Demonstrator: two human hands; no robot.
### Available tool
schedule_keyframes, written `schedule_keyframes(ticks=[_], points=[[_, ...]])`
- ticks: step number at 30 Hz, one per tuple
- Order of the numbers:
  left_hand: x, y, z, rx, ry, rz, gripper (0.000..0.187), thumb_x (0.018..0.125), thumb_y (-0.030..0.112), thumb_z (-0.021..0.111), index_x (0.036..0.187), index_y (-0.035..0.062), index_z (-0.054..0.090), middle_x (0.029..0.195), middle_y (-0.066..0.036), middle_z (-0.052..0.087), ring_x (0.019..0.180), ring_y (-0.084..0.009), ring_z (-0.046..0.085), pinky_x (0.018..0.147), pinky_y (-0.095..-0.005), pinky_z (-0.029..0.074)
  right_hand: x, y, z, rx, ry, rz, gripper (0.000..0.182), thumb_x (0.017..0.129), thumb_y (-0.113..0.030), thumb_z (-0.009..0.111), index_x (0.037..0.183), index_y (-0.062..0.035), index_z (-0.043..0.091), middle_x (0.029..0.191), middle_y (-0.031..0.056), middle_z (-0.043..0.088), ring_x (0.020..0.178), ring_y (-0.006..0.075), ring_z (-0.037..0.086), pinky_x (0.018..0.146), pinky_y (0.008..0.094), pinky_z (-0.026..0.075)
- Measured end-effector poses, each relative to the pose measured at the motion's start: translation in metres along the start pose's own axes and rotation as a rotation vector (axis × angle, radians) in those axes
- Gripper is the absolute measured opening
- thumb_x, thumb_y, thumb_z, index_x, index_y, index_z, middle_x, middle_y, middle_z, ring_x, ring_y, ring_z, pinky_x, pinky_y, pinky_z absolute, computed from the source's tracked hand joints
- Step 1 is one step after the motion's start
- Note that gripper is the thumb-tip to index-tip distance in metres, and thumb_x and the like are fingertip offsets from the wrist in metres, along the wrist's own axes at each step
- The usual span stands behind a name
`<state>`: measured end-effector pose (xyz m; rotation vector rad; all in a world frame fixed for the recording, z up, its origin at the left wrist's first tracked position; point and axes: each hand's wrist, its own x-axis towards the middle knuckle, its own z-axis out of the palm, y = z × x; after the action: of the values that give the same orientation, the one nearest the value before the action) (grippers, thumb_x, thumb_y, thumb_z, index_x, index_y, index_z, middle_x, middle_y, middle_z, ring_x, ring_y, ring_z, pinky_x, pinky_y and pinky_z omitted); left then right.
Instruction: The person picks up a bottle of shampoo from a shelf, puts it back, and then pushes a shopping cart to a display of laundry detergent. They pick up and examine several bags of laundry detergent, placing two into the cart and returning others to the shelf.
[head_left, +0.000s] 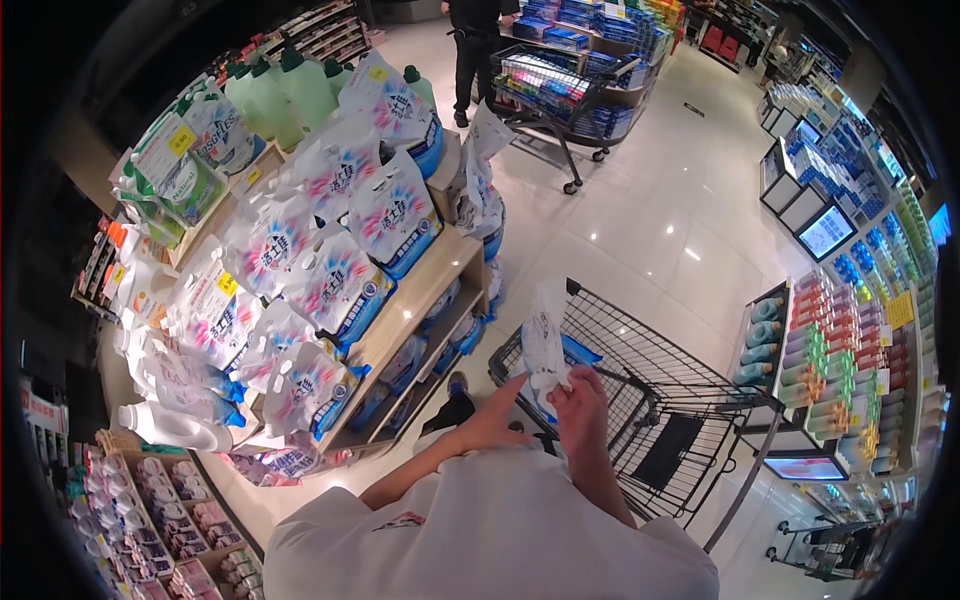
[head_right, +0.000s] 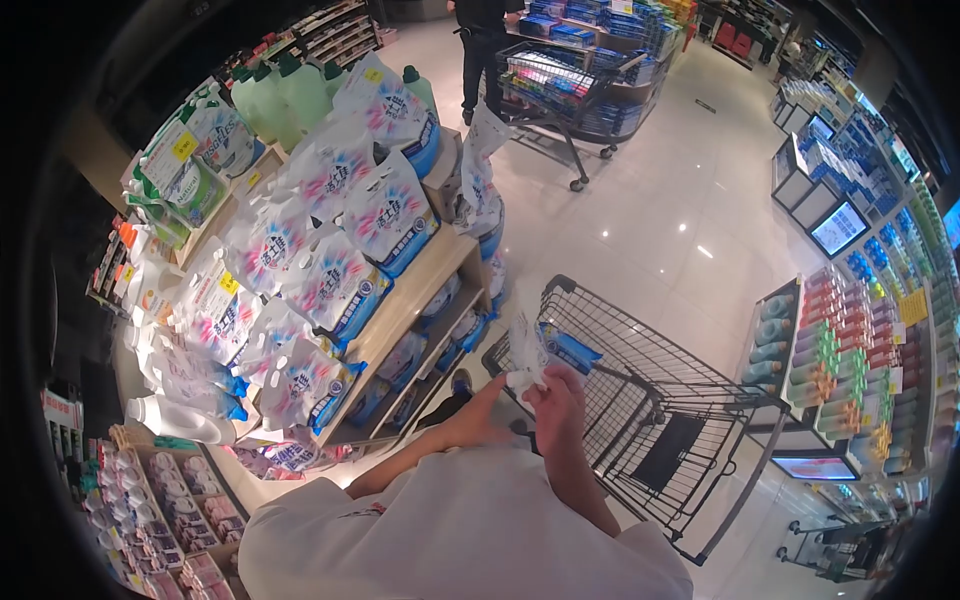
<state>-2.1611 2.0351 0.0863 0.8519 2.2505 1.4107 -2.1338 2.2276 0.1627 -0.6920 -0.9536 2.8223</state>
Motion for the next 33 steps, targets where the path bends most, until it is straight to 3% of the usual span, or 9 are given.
schedule_keyframes(ticks=[5,7,9,12,15,21,23,26,33], points=[[0.000,0.021,-0.004,0.018,0.051,-0.142,0.111,0.074,0.032,0.092,0.160,0.0023,0.028,0.153,-0.024,0.045,0.138,-0.0393,0.050,0.115,-0.0449,0.042,-0.007,0.027,0.031,0.144,-0.293,0.079,0.012,0.101,-0.002,0.056,0.109,-0.0073,0.065,0.099,0.0098,0.069,0.088,0.0213,0.068,0.089,0.0401,0.055],[0.002,-0.003,0.017,-0.349,0.272,-0.122,0.104,0.073,0.028,0.091,0.156,0.0030,0.033,0.148,-0.023,0.049,0.132,-0.0389,0.055,0.111,-0.0433,0.045,-0.008,0.039,0.035,0.159,-0.338,0.117,0.013,0.102,-0.002,0.056,0.109,-0.0072,0.065,0.098,0.0095,0.070,0.091,0.0231,0.069,0.090,0.0403,0.055],[-0.004,-0.035,0.028,-0.221,0.265,-0.059,0.096,0.076,0.027,0.089,0.153,0.0035,0.038,0.143,-0.020,0.053,0.125,-0.0360,0.059,0.107,-0.0416,0.047,-0.012,0.047,0.042,0.178,-0.404,0.163,0.013,0.103,-0.002,0.055,0.109,-0.0074,0.066,0.100,0.0103,0.071,0.093,0.0251,0.070,0.091,0.0408,0.055],[-0.023,-0.096,0.038,0.572,0.088,0.119,0.077,0.085,0.032,0.082,0.147,0.0039,0.045,0.132,-0.013,0.061,0.119,-0.0270,0.063,0.100,-0.0386,0.051,-0.020,0.050,0.054,0.186,-0.506,0.246,0.014,0.104,-0.003,0.055,0.110,-0.0077,0.067,0.102,0.0121,0.073,0.095,0.0275,0.072,0.093,0.0416,0.057],[-0.035,-0.136,0.060,0.679,0.335,0.226,0.062,0.095,0.037,0.075,0.142,0.0038,0.053,0.122,-0.006,0.067,0.116,-0.0190,0.063,0.093,-0.0351,0.053,-0.028,0.051,0.060,0.136,-0.552,0.317,0.016,0.104,-0.003,0.056,0.112,-0.0077,0.068,0.100,0.0121,0.073,0.097,0.0279,0.072,0.094,0.0422,0.057],[-0.038,-0.044,-0.004,-0.567,0.720,-0.103,0.053,0.099,0.029,0.070,0.142,0.0033,0.054,0.119,-0.005,0.069,0.111,-0.0176,0.067,0.089,-0.0332,0.056,-0.025,0.047,0.071,0.025,-0.640,0.282,0.023,0.106,-0.005,0.054,0.124,-0.0071,0.067,0.101,0.0131,0.074,0.099,0.0278,0.071,0.092,0.0436,0.058],[-0.046,-0.055,-0.017,-0.621,0.684,-0.258,0.056,0.097,0.022,0.072,0.145,0.0028,0.050,0.123,-0.008,0.069,0.108,-0.0201,0.069,0.091,-0.0355,0.057,-0.023,0.036,0.075,0.000,-0.669,0.293,0.024,0.107,-0.006,0.054,0.128,-0.0065,0.066,0.100,0.0129,0.073,0.099,0.0270,0.071,0.091,0.0428,0.058],[-0.040,-0.039,-0.015,-1.033,0.909,-0.251,0.053,0.096,0.016,0.070,0.144,0.0033,0.052,0.123,-0.012,0.070,0.106,-0.0229,0.071,0.090,-0.0375,0.058,-0.008,0.032,0.053,-0.159,-0.656,0.196,0.026,0.108,-0.007,0.052,0.132,-0.0050,0.064,0.100,0.0117,0.073,0.102,0.0242,0.071,0.089,0.0395,0.057],[-0.077,-0.068,-0.020,-1.249,0.698,-0.434,0.053,0.092,0.017,0.070,0.139,-0.0022,0.055,0.125,-0.019,0.071,0.109,-0.0301,0.073,0.096,-0.0432,0.059,0.051,0.067,-0.057,-0.918,-0.247,-0.340,0.033,0.104,-0.008,0.060,0.136,-0.0013,0.059,0.123,0.0155,0.069,0.114,0.0207,0.066,0.099,0.0308,0.050]])
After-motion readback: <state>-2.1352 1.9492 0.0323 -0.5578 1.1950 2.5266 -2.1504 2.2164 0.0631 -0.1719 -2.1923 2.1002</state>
